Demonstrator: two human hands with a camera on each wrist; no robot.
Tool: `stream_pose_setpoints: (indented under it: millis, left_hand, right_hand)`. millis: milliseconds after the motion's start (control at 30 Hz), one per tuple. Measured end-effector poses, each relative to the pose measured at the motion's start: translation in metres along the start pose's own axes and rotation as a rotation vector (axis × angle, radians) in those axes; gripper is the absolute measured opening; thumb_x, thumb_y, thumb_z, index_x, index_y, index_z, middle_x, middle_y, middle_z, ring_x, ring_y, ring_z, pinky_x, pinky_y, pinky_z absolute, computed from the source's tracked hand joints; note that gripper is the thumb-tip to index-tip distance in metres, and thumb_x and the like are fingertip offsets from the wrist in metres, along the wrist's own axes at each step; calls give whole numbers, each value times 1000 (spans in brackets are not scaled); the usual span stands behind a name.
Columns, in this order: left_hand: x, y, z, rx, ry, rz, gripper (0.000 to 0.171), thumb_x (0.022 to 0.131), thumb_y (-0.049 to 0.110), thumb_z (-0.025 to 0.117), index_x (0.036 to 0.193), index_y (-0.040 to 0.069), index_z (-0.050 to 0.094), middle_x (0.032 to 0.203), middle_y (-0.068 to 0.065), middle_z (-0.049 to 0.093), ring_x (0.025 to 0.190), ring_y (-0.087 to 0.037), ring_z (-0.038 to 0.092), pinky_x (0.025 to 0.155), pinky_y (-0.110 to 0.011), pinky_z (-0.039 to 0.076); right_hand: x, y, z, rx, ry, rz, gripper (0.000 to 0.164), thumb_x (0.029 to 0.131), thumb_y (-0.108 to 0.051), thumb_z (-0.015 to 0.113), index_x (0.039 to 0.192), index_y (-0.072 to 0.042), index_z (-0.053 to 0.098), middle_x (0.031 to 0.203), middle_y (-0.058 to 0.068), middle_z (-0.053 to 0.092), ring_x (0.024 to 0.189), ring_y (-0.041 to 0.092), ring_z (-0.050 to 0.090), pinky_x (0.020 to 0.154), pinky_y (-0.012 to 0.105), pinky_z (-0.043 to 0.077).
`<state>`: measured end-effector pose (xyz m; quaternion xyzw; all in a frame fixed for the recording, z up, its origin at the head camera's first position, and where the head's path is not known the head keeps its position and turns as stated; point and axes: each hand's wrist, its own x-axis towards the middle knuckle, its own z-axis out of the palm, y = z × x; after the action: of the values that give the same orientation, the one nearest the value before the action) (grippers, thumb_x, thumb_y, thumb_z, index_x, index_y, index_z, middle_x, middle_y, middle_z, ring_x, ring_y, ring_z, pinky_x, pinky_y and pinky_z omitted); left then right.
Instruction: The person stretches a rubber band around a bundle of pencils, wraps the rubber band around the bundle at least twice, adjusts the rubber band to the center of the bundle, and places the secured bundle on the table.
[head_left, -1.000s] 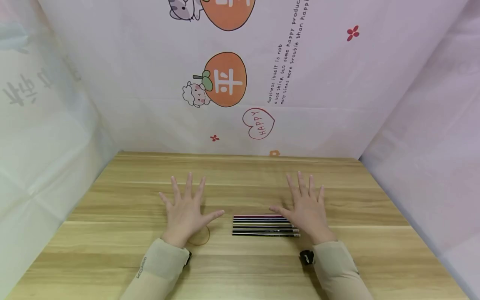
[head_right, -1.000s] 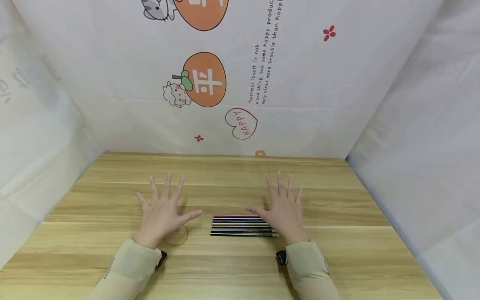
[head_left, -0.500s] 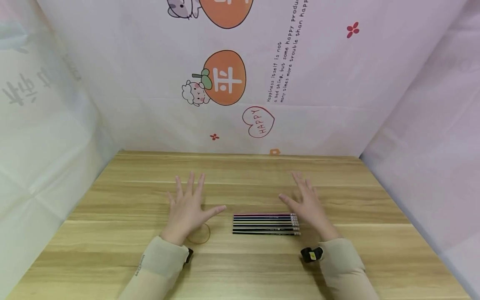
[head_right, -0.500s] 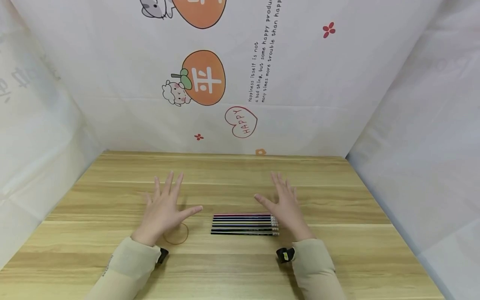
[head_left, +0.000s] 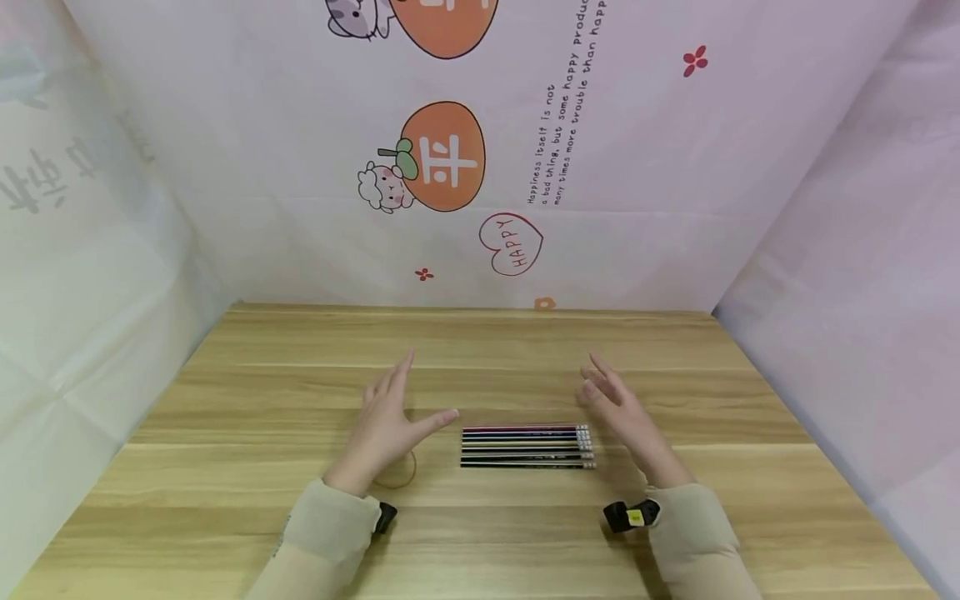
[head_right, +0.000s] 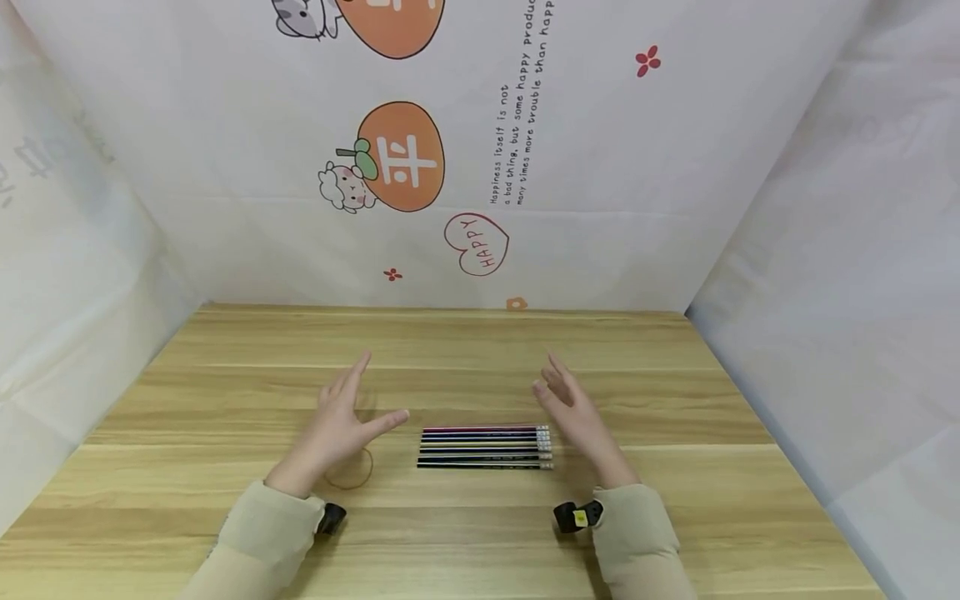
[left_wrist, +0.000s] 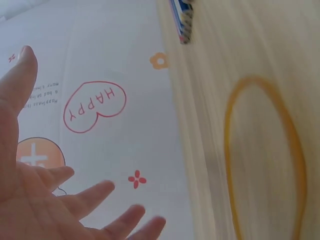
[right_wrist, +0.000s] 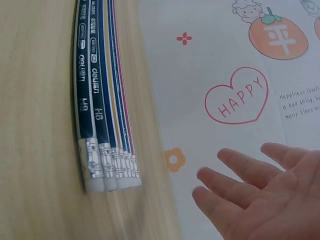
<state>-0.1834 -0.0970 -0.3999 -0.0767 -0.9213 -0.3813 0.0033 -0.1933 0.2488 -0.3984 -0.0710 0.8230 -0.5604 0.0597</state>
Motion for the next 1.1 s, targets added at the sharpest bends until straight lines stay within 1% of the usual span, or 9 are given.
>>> stream_pose_setpoints:
  millis: [67, 133, 200, 300, 367, 533, 767, 900, 1100]
  left_hand:
    - [0, 2, 1, -42, -14, -12, 113, 77, 68, 71, 160, 28, 5, 165, -13, 19, 149, -49, 10, 110, -75, 19]
    - [0, 3, 2, -92, -26, -24, 113, 77, 66, 73, 160, 28, 7, 163, -13, 23, 149, -47, 14, 111, -73, 21]
    - [0, 4, 4, -143, -34, -29, 113, 77, 64, 75, 160, 26, 9, 161, -13, 28, 146, -46, 25, 110, -70, 28]
    - [0, 5, 9, -202, -48, -31, 113, 76, 60, 78, 160, 24, 12, 158, -12, 34, 139, -43, 39, 108, -65, 37]
    - [0, 5, 12, -220, -60, -34, 112, 76, 59, 79, 160, 23, 15, 156, -11, 37, 135, -42, 44, 106, -63, 40]
    - [0, 5, 21, -204, -109, -33, 107, 77, 60, 77, 158, 16, 23, 153, -9, 42, 137, -39, 42, 106, -61, 40]
    - [0, 7, 34, -193, -198, 1, 101, 79, 58, 77, 155, 10, 32, 151, -11, 46, 143, -38, 36, 112, -62, 33]
    - [1, 10, 41, -196, -235, 18, 100, 78, 57, 78, 154, 10, 33, 149, -12, 48, 143, -39, 34, 113, -61, 32]
    - [2, 12, 49, -177, -262, 36, 100, 77, 58, 78, 153, 9, 36, 150, -11, 48, 141, -39, 32, 112, -61, 33]
  right_hand:
    - [-3, 0, -2, 25, -10, 13, 67, 108, -37, 40, 160, -13, 5, 161, 21, 25, 146, 46, 27, 115, 69, 15]
    - [-4, 1, -3, 40, -28, 27, 68, 108, -39, 38, 160, -12, 4, 160, 22, 26, 145, 46, 29, 115, 69, 14]
    - [-5, 3, -3, 50, -44, 40, 68, 108, -39, 37, 160, -12, 4, 160, 23, 27, 143, 47, 32, 115, 69, 14]
    - [-5, 7, -3, 60, -61, 61, 67, 108, -40, 35, 160, -10, 5, 158, 25, 29, 140, 48, 37, 114, 68, 21]
    - [-5, 9, -3, 64, -63, 69, 67, 108, -40, 36, 159, -8, 7, 156, 27, 32, 136, 49, 41, 113, 64, 28]
    - [-3, 13, -1, 55, -56, 96, 67, 108, -39, 38, 157, -2, 13, 151, 29, 39, 131, 46, 49, 109, 56, 41]
    - [-3, 21, 1, 54, -43, 107, 64, 106, -34, 46, 154, 2, 23, 146, 29, 47, 130, 44, 51, 105, 43, 48]
    - [-2, 24, 0, 68, -28, 111, 65, 103, -32, 53, 152, 2, 27, 142, 29, 50, 129, 42, 52, 102, 35, 51]
    - [0, 29, -2, 50, -24, 124, 68, 100, -29, 60, 153, 0, 29, 146, 29, 47, 131, 39, 51, 100, 35, 51]
